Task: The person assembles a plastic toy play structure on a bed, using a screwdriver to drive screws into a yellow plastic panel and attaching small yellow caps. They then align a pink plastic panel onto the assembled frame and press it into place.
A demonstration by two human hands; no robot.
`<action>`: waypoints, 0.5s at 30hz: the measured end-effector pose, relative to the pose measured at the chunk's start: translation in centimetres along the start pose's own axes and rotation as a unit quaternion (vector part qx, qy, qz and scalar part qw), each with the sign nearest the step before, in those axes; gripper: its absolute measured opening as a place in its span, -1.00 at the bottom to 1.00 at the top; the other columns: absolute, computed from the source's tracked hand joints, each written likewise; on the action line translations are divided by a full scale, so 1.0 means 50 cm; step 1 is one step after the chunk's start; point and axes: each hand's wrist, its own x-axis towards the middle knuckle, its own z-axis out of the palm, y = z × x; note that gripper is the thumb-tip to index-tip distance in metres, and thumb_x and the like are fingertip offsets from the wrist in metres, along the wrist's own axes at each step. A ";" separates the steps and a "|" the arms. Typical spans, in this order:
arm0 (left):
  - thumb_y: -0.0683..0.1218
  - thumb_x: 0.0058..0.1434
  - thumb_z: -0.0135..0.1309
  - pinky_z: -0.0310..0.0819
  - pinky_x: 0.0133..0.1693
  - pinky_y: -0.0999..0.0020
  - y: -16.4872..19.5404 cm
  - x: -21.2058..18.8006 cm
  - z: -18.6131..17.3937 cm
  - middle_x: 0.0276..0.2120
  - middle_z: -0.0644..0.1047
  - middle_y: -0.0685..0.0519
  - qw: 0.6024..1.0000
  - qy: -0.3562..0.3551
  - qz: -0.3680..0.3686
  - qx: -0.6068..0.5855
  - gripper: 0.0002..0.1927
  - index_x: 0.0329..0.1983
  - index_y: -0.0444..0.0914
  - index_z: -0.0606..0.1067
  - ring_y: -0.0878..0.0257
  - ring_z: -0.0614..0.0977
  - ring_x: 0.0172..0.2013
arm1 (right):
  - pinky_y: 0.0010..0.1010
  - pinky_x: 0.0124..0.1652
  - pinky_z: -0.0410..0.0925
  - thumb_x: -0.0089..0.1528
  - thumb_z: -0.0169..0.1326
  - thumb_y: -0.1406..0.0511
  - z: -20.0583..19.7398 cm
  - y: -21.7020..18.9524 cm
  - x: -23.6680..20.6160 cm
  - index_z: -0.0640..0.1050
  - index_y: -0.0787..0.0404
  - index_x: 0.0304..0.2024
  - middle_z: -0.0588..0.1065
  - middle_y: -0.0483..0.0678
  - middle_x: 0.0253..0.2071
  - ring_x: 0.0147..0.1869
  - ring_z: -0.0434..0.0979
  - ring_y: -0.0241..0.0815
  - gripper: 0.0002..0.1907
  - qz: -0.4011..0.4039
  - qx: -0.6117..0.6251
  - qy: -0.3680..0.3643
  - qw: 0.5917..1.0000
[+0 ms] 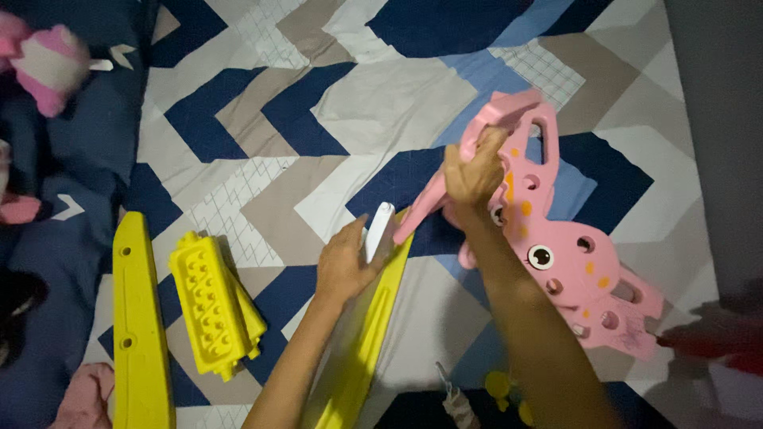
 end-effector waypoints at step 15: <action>0.38 0.15 -0.01 0.45 0.07 0.23 0.033 0.313 0.100 0.02 0.63 -0.15 0.952 -0.219 -0.098 -0.193 -0.27 0.16 -0.22 0.56 0.02 0.64 0.04 | -0.01 -0.33 0.36 0.05 0.31 0.20 0.046 0.035 -0.152 0.42 0.27 -0.05 0.43 0.21 -0.27 -0.26 0.50 0.22 -0.49 -0.065 0.030 -0.228 0.971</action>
